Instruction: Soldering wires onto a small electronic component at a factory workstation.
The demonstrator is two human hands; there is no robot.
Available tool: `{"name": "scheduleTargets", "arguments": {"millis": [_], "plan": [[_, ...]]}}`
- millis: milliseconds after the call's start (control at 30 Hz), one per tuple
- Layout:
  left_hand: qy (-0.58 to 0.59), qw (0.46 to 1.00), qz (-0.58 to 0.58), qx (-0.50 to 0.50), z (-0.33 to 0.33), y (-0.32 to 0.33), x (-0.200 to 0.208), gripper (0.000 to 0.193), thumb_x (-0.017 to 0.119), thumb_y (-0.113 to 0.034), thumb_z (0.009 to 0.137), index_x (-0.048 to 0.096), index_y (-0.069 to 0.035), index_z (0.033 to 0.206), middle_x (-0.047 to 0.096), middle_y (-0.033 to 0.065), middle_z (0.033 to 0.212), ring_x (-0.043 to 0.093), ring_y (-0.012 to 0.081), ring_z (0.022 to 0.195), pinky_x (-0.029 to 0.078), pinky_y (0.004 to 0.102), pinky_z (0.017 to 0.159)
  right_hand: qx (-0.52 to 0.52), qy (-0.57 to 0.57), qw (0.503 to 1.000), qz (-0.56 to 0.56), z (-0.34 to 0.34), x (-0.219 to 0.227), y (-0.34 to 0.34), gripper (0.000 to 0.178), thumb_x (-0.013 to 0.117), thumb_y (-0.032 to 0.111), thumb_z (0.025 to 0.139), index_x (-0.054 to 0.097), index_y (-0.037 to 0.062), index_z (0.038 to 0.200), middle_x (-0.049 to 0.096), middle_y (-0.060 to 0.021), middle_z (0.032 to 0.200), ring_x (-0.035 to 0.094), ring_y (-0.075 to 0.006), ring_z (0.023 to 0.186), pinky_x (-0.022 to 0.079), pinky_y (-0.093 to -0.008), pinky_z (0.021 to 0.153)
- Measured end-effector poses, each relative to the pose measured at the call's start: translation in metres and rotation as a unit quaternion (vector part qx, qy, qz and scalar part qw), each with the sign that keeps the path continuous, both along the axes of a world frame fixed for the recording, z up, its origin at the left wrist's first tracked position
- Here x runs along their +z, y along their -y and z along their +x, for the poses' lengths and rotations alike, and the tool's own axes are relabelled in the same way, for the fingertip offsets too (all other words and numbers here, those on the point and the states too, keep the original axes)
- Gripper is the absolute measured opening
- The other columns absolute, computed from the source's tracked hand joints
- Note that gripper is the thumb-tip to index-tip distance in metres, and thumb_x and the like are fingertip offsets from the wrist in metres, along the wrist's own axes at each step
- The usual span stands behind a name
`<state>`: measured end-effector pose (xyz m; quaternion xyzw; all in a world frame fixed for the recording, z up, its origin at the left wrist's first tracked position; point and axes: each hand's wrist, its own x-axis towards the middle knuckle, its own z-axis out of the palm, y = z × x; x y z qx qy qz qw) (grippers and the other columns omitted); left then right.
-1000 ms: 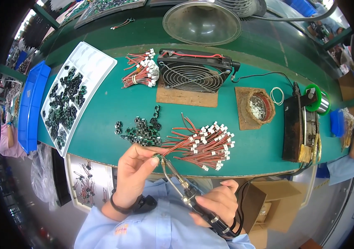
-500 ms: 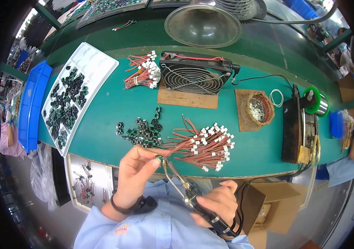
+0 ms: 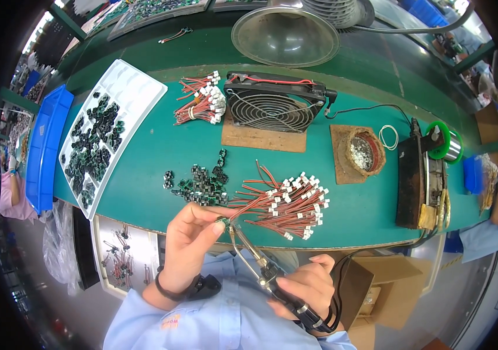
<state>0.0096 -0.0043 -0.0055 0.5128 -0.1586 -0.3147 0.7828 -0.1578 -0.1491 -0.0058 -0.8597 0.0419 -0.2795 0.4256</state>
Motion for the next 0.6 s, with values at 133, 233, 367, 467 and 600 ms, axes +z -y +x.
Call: {"name": "scheduleTargets", "arguments": {"millis": [133, 233, 367, 467, 600], "plan": [[0.01, 1.0, 0.004, 0.002, 0.0, 0.0, 0.0, 0.01, 0.053, 0.004, 0.087, 0.048, -0.001, 0.094, 0.059, 0.0197, 0.111, 0.055, 0.0184, 0.105, 0.042, 0.0305, 0.088, -0.002, -0.001, 1.0, -0.002, -0.001, 0.001, 0.0, 0.038, 0.079, 0.027, 0.06, 0.063, 0.0123, 0.092, 0.061, 0.0013, 0.069, 0.054, -0.0144, 0.063, 0.035, -0.0372, 0.081], [0.021, 1.0, 0.006, 0.003, -0.001, 0.0, 0.0, 0.011, 0.054, 0.005, 0.086, 0.048, -0.001, 0.094, 0.059, 0.0197, 0.11, 0.055, 0.0186, 0.105, 0.042, 0.0306, 0.088, -0.001, -0.002, 1.0, -0.008, -0.002, 0.002, 0.001, 0.037, 0.079, 0.027, 0.06, 0.063, 0.0121, 0.091, 0.062, 0.0014, 0.07, 0.054, -0.0143, 0.062, 0.035, -0.0371, 0.081], [0.025, 1.0, 0.011, 0.009, -0.001, -0.001, 0.002, 0.01, 0.053, 0.004, 0.087, 0.048, -0.001, 0.093, 0.059, 0.0195, 0.11, 0.055, 0.0187, 0.105, 0.042, 0.0305, 0.089, -0.004, 0.005, 1.0, -0.004, -0.002, 0.004, 0.001, 0.035, 0.077, 0.028, 0.062, 0.063, 0.0108, 0.089, 0.058, 0.0007, 0.065, 0.053, -0.0148, 0.062, 0.034, -0.0378, 0.082], [0.002, 1.0, 0.011, 0.014, 0.001, -0.003, 0.006, 0.009, 0.054, 0.001, 0.086, 0.048, -0.003, 0.091, 0.06, 0.0196, 0.108, 0.056, 0.0195, 0.103, 0.041, 0.0318, 0.089, -0.036, 0.042, 0.998, -0.014, -0.012, -0.001, 0.01, 0.039, 0.069, 0.03, 0.073, 0.057, 0.0083, 0.102, 0.058, -0.0012, 0.07, 0.052, -0.0138, 0.067, 0.035, -0.0383, 0.083], [-0.073, 0.997, -0.003, 0.005, 0.006, -0.007, 0.015, 0.007, 0.054, -0.004, 0.085, 0.048, -0.005, 0.088, 0.061, 0.0193, 0.104, 0.057, 0.0208, 0.098, 0.041, 0.0344, 0.09, -0.273, 0.093, 0.953, 0.097, -0.007, -0.02, 0.01, 0.039, 0.059, 0.019, 0.084, 0.049, 0.0037, 0.118, 0.057, -0.0054, 0.094, 0.051, -0.0131, 0.084, 0.038, -0.0327, 0.086]]}}
